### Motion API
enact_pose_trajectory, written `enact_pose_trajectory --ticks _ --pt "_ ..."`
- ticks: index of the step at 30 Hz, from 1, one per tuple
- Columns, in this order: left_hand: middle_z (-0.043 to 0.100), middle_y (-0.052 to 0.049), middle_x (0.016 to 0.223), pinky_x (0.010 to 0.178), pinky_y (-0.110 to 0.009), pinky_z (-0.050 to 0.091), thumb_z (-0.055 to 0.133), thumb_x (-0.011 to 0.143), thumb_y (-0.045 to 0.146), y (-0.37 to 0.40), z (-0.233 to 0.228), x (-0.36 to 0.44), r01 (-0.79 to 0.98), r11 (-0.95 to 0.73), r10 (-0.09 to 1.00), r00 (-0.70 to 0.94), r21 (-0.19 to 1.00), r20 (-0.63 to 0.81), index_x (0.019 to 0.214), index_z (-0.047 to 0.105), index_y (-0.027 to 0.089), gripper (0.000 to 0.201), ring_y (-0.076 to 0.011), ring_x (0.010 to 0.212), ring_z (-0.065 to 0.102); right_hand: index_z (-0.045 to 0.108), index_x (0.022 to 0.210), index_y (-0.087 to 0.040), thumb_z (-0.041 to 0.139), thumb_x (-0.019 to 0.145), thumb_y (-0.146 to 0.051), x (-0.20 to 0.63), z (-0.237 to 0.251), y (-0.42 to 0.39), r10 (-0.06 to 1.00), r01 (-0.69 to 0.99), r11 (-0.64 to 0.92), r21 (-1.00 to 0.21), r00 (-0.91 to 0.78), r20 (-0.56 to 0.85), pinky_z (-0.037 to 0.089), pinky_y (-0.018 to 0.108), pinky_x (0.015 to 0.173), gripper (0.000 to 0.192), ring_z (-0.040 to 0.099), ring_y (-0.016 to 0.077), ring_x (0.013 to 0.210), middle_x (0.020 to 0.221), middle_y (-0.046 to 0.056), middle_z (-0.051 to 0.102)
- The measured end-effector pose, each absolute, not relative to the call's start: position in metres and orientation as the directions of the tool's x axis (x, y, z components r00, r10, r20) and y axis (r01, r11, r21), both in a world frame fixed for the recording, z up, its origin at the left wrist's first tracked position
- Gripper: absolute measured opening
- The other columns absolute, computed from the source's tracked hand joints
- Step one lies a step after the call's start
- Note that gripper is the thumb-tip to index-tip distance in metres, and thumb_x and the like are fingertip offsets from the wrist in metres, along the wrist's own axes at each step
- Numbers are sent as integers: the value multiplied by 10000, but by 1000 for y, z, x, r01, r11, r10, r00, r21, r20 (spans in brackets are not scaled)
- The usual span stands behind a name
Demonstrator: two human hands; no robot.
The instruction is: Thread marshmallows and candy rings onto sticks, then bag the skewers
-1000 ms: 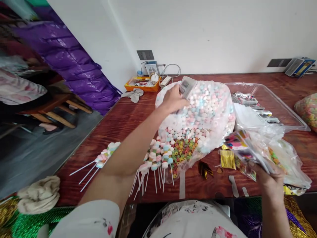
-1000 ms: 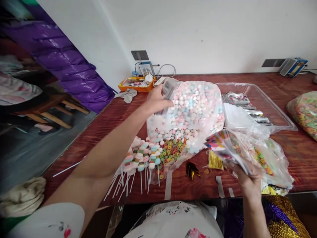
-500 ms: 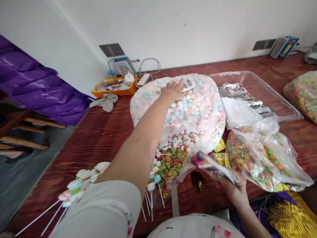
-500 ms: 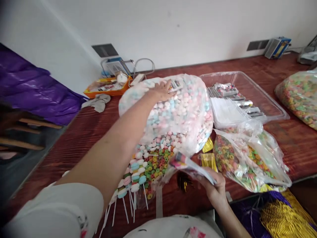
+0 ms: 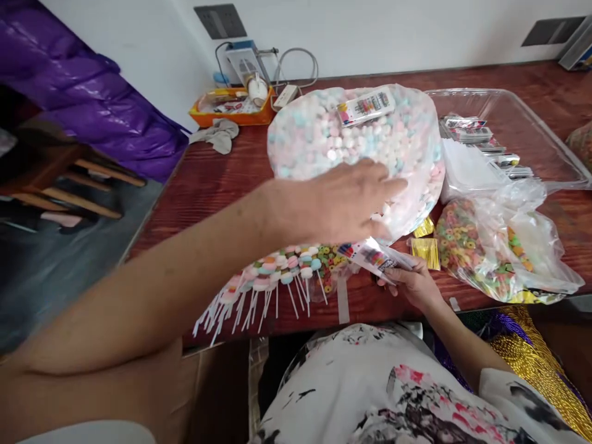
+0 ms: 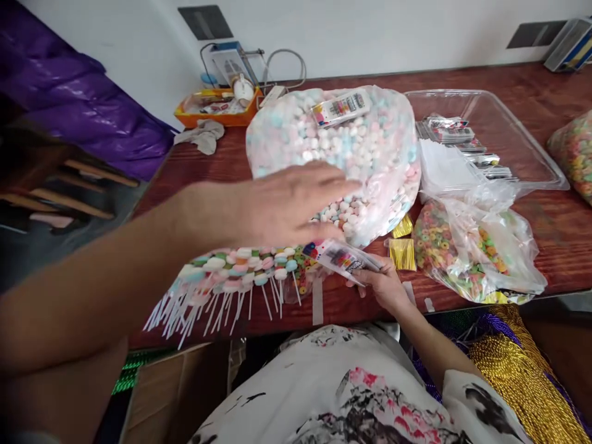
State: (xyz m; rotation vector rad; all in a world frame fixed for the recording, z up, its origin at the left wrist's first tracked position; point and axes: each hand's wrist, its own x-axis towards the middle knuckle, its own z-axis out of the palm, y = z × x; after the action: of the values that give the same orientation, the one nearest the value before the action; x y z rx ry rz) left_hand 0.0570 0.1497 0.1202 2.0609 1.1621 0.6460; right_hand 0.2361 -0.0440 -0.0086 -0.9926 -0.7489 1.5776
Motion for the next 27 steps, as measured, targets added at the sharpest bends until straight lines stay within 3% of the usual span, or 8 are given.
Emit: enact_pose_trajectory --ticks 4,6,9,12,15,18,24,27 --pt "667 -94 989 926 -328 463 777 729 260 72 95 28 265 -109 821 568 958 -64 1045 636 172 356 -316 1098 626 764 867 -163 789 731 -270 228 8 -44 939 -271 -255 -928 -297 -172 447 217 370 175 598 139 459 661 18 744" --pt "675 -49 799 772 -273 469 829 629 193 49 99 23 279 -9 736 652 960 -183 899 676 202 311 -259 867 658 769 899 -154 774 750 -274 225 14 -45 902 -193 -264 -945 -397 -171 451 212 373 191 558 115 412 638 4 738" --pt "591 20 556 534 -234 371 843 566 183 27 97 19 372 -42 591 758 927 -277 655 670 217 198 -154 544 532 755 989 -143 776 752 -260 225 17 -45 838 -117 -297 -948 -507 -200 446 190 365 266 597 121 436 637 -8 728" --pt "588 21 532 461 -221 321 799 655 301 2 75 13 310 32 608 749 950 -264 589 671 200 175 -121 481 478 711 1112 -148 787 756 -276 234 16 -48 809 -104 -314 -944 -549 -209 460 179 371 386 684 150 543 748 8 745" --pt "681 -15 639 471 -213 375 786 696 404 -24 48 7 164 329 668 655 930 -352 753 751 175 239 -126 498 544 623 1264 -184 788 773 -323 249 15 -54 880 -189 -272 -943 -446 -165 463 178 387 537 717 164 617 852 22 753" --pt "720 -39 675 472 -208 418 851 636 421 -41 28 6 -23 517 736 522 856 -431 850 778 159 346 -119 484 571 592 1274 -210 821 744 -332 257 14 -65 957 -223 -190 -956 -258 -130 452 168 407 590 723 162 676 915 36 753" --pt "748 -42 738 503 -200 470 898 597 387 -48 13 26 -246 516 823 409 821 -395 914 795 168 399 -107 526 599 555 1286 -252 794 784 -364 233 0 -82 992 -124 -38 -992 -126 -22 545 245 534 567 699 158 698 923 22 736" --pt "744 -43 730 524 -215 493 894 599 398 -50 13 20 -249 484 857 330 839 -397 891 787 158 393 -118 541 605 578 1287 -237 730 848 -404 236 -17 -81 988 206 128 -970 63 143 582 325 697 494 701 187 797 965 51 731"
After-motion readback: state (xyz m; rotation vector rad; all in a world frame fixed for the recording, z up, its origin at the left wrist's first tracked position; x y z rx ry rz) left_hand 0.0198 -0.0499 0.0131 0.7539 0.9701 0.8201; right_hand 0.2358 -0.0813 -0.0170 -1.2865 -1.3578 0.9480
